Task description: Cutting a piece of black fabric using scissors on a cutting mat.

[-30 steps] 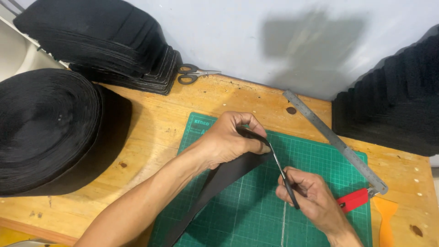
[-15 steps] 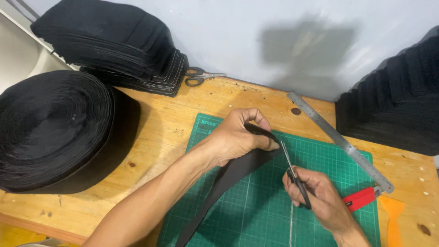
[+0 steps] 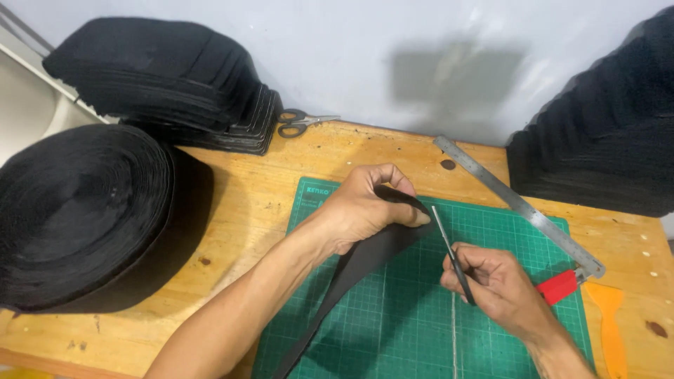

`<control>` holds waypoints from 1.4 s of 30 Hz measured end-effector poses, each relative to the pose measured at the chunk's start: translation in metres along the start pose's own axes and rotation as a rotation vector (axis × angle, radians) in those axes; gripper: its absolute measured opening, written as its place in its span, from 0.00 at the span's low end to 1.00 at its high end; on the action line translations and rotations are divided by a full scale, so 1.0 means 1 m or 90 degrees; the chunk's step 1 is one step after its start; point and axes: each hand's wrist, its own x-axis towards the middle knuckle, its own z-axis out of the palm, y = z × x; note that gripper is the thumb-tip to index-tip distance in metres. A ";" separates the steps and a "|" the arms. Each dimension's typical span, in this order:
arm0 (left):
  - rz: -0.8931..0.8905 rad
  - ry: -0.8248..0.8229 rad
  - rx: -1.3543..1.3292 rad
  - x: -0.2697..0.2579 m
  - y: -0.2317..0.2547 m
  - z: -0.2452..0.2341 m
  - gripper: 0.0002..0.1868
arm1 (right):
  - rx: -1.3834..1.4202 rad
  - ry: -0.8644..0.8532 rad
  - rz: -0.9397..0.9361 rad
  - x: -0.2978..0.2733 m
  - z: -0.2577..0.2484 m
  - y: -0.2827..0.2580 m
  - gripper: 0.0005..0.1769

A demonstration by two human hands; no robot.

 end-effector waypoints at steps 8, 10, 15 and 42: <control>0.012 -0.057 -0.015 -0.001 -0.004 -0.002 0.16 | -0.062 -0.001 0.027 -0.003 -0.002 -0.012 0.17; 0.009 -0.063 -0.002 -0.001 -0.005 -0.002 0.15 | -0.079 -0.001 0.016 -0.003 -0.002 -0.012 0.20; -0.012 -0.079 0.007 0.001 -0.010 -0.002 0.15 | -0.098 0.009 -0.003 -0.002 0.000 -0.010 0.23; -0.076 -0.142 -0.062 0.005 -0.017 -0.005 0.15 | -0.161 -0.007 -0.038 0.001 -0.002 -0.005 0.24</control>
